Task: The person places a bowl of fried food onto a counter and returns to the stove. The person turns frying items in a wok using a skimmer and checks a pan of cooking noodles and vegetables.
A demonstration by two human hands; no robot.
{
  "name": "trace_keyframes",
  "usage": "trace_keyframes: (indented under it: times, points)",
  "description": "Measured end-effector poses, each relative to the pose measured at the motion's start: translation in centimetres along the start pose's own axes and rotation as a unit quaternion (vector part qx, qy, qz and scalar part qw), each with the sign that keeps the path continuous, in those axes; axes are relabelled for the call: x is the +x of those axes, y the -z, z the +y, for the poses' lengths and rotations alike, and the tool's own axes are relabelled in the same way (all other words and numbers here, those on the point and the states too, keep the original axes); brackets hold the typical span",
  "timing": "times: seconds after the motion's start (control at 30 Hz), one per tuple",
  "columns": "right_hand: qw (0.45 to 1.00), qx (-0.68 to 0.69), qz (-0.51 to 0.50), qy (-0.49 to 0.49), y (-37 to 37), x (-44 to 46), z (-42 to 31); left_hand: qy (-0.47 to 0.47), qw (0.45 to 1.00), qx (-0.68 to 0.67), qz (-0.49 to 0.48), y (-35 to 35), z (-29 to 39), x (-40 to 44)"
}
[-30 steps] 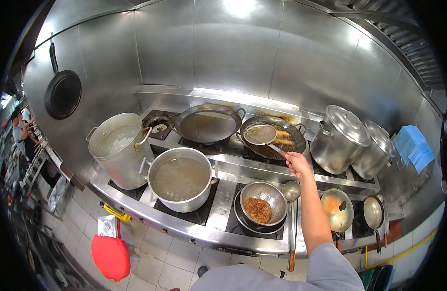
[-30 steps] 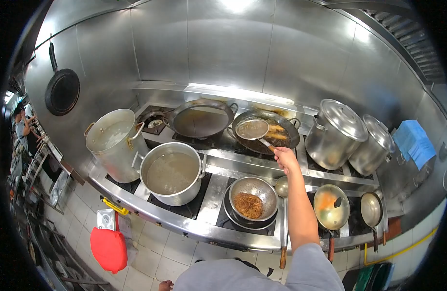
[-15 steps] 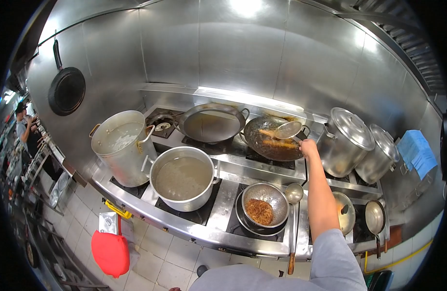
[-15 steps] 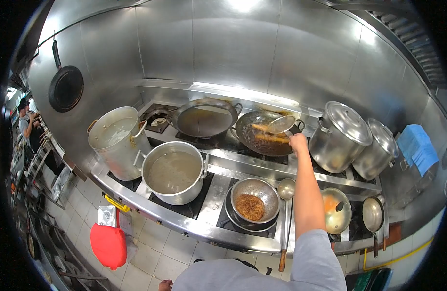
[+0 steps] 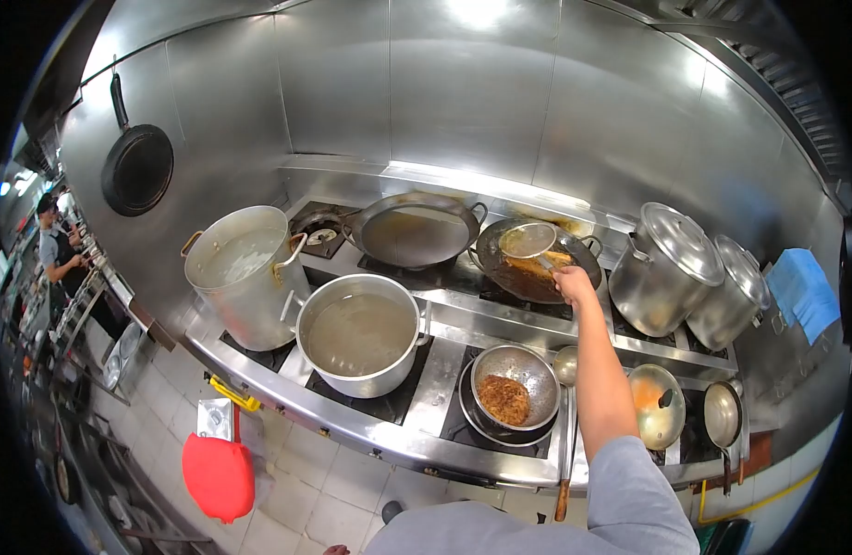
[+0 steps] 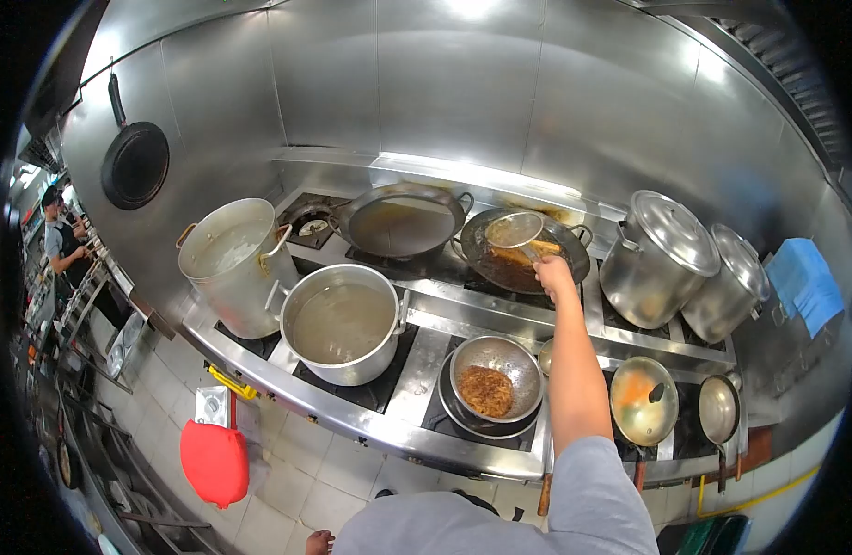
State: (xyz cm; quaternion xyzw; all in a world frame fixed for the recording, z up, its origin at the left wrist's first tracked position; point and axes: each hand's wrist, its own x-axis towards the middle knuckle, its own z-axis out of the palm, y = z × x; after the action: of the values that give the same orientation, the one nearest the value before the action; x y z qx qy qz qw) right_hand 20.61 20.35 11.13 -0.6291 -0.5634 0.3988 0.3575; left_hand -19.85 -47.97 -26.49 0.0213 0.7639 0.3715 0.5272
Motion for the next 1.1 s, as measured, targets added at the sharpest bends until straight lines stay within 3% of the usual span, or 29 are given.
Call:
trace_keyframes:
  times: [0.23,0.4,0.63,0.77,0.9,1.0,1.07,1.1]
  points:
    - [0.986,0.126,-0.102,-0.039,2.4,-3.8,3.7,0.022,0.997,0.062,-0.031,1.0,-0.8,2.0]
    - [0.975,0.181,-0.122,-0.049,4.9,-8.2,6.2,0.033,0.997,0.057,-0.029,1.1,1.1,4.4]
    - [0.972,0.234,0.003,-0.011,5.8,-17.8,8.8,0.044,0.996,0.075,-0.03,-0.7,3.6,7.2]
    - [0.961,0.275,0.025,0.018,4.2,-24.2,11.4,0.058,0.994,0.079,-0.039,-1.6,4.8,8.0]
    - [0.96,0.263,-0.034,-0.095,4.4,-30.5,13.4,0.045,0.989,0.121,-0.072,-1.5,6.0,9.6]
    - [0.971,0.212,-0.027,-0.103,4.2,-34.6,16.1,0.044,0.986,0.139,-0.079,-1.6,7.9,10.4]
    - [0.996,0.083,0.032,0.0,3.3,-36.8,17.2,0.031,0.977,0.193,-0.087,-1.8,9.4,11.2]
    - [0.996,0.083,0.034,-0.002,3.1,-37.6,17.2,0.032,0.976,0.195,-0.089,-2.0,10.1,11.5]
